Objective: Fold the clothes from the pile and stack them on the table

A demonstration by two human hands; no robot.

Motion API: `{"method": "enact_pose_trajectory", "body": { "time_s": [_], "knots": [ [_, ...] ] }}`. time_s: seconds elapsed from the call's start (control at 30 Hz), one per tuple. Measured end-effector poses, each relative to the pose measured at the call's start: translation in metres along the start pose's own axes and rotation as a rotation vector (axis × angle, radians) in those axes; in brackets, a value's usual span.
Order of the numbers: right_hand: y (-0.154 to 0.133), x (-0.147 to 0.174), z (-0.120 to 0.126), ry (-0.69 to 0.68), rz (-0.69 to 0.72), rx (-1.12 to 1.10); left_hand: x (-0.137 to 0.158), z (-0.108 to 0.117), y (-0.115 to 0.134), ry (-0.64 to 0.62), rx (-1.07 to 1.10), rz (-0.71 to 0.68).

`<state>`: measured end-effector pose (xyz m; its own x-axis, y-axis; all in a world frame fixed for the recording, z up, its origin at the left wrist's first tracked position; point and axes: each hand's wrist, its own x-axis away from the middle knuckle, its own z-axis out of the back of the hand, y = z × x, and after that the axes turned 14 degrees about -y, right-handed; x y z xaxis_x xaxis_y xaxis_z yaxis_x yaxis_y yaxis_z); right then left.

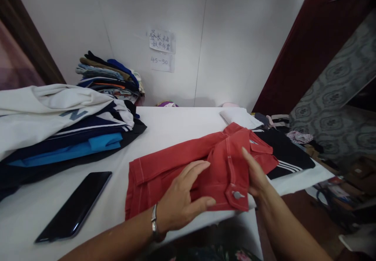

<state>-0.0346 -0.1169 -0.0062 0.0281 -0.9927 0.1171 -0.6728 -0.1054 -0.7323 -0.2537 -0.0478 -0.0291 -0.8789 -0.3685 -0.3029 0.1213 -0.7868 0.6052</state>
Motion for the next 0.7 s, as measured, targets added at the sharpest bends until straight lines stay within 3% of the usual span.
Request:
{"method": "enact_pose_trajectory", "body": {
  "time_s": [0.13, 0.27, 0.4, 0.53, 0.7],
  "knots": [
    [0.024, -0.021, -0.008, -0.17, 0.011, 0.038, 0.011, -0.019, 0.01, 0.022, -0.176, 0.078],
    [0.036, -0.031, -0.01, -0.199, 0.084, 0.022, 0.022, -0.039, 0.006, 0.086, -0.483, 0.03],
    [0.04, -0.033, -0.012, -0.209, 0.126, -0.004, 0.023, -0.048, -0.006, 0.141, -0.646, -0.003],
    [0.043, -0.027, -0.009, -0.198, 0.138, 0.02, 0.017, -0.034, -0.02, 0.155, -0.582, 0.005],
    [0.04, -0.01, 0.02, -0.231, 0.184, 0.149, 0.018, -0.006, -0.023, 0.156, -0.25, -0.012]
  ]
}}
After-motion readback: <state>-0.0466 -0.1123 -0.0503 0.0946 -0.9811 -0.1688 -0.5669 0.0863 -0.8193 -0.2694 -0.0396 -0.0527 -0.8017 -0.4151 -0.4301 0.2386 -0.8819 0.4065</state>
